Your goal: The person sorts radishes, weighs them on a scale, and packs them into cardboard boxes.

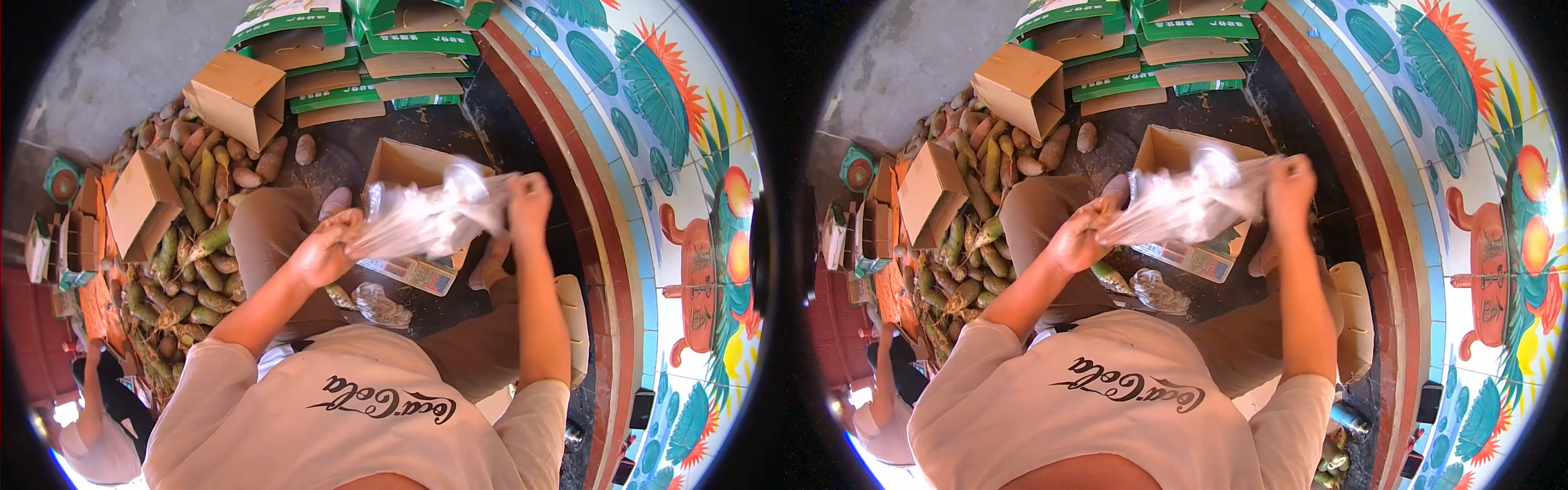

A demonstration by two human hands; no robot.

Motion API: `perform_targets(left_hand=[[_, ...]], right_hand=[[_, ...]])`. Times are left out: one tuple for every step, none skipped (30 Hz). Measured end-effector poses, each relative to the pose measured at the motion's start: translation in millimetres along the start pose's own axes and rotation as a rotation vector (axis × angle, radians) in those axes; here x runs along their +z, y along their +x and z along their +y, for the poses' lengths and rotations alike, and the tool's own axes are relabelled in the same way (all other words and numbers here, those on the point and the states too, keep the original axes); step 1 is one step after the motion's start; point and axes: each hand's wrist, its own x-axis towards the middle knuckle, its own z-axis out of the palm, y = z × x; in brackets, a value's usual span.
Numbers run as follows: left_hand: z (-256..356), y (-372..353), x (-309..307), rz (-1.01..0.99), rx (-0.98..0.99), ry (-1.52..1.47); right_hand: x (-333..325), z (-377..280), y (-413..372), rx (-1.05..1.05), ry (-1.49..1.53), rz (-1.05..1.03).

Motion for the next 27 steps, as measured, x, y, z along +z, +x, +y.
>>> perform_targets(left_hand=[[1.6, -9.2, -4.6, 0.021, -0.043, 0.098], [2.4, -16.1, -8.4, 0.040, -0.083, 0.197], [2.8, -21.8, -12.6, 0.136, -0.156, 0.285], [2.9, -26.6, -16.8, 0.233, -0.224, 0.374], [3.2, -27.1, -19.5, 0.331, -0.291, 0.465], [2.2, -24.5, -21.1, 0.311, -0.234, 0.647], [0.0, -22.1, -22.4, 0.290, -0.174, 0.826], [-1.2, -18.9, -21.9, 0.268, -0.108, 1.003], [2.3, -10.8, -17.7, 0.243, 0.040, 1.151], [7.2, -0.6, -6.2, 0.280, 0.226, 1.295], [13.3, 10.9, 11.9, 0.315, 0.416, 1.434], [17.8, 22.0, 29.3, 0.348, 0.611, 1.565], [21.9, 32.5, 45.4, 0.336, 0.657, 1.612], [25.7, 43.3, 61.3, 0.323, 0.705, 1.658], [26.6, 54.1, 72.0, 0.310, 0.757, 1.703], [25.4, 65.2, 78.1, 0.301, 0.695, 1.711], [24.1, 75.0, 83.1, 0.293, 0.632, 1.718], [20.9, 81.5, 87.5, 0.284, 0.568, 1.724], [16.4, 85.9, 90.6, 0.343, 0.403, 1.716], [16.5, 89.8, 86.0, 0.369, 0.455, 1.774], [18.0, 95.5, 77.2, 0.396, 0.504, 1.830], [22.1, 100.1, 69.3, 0.426, 0.554, 1.885], [31.2, 102.1, 60.0, 0.458, 0.687, 1.836], [43.1, 98.9, 60.0, 0.501, 0.689, 1.801], [54.6, 95.2, 61.5, 0.518, 0.751, 1.819], [64.0, 90.5, 64.1, 0.536, 0.809, 1.836], [70.9, 85.8, 68.0, 0.562, 0.870, 1.867]], right_hand=[[-14.5, 8.3, 24.1, 0.173, 0.253, 0.140], [-26.6, 12.2, 42.5, 0.342, 0.509, 0.281], [-37.8, 8.5, 53.2, 0.345, 0.538, 0.327], [-45.0, 2.8, 60.7, 0.348, 0.568, 0.371], [-43.4, -1.0, 64.0, 0.349, 0.528, 0.391], [-39.3, -5.2, 65.9, 0.274, 0.512, 0.372], [-32.9, -11.7, 65.3, 0.202, 0.495, 0.351], [-25.3, -18.2, 64.5, 0.126, 0.478, 0.328], [-17.2, -38.7, 57.1, 0.116, 0.556, 0.268], [-8.4, -53.5, 52.2, 0.122, 0.560, 0.214], [-2.7, -71.6, 44.7, 0.126, 0.519, 0.094], [3.0, -86.1, 36.4, 0.129, 0.476, -0.026], [11.3, -93.7, 30.4, 0.043, 0.420, -0.090], [18.6, -101.3, 25.3, -0.045, 0.362, -0.153], [23.6, -110.2, 18.7, -0.081, 0.404, -0.215], [27.9, -116.0, 14.8, -0.103, 0.440, -0.267], [29.2, -122.1, 11.3, -0.088, 0.448, -0.310], [28.6, -126.6, 8.5, -0.071, 0.456, -0.353], [27.0, -127.2, 7.6, -0.098, 0.419, -0.337], [24.6, -126.3, 7.4, -0.123, 0.382, -0.319], [20.9, -125.0, 6.4, -0.145, 0.345, -0.301], [14.0, -123.1, 4.7, -0.189, 0.220, -0.316], [4.5, -119.8, 2.0, -0.231, 0.096, -0.331], [-3.9, -117.1, -2.1, -0.272, -0.027, -0.343], [-13.1, -121.9, -8.0, -0.358, -0.256, -0.393], [-15.8, -117.9, -12.6, -0.501, -0.366, -0.386], [-16.0, -110.6, -17.1, -0.644, -0.474, -0.378]])
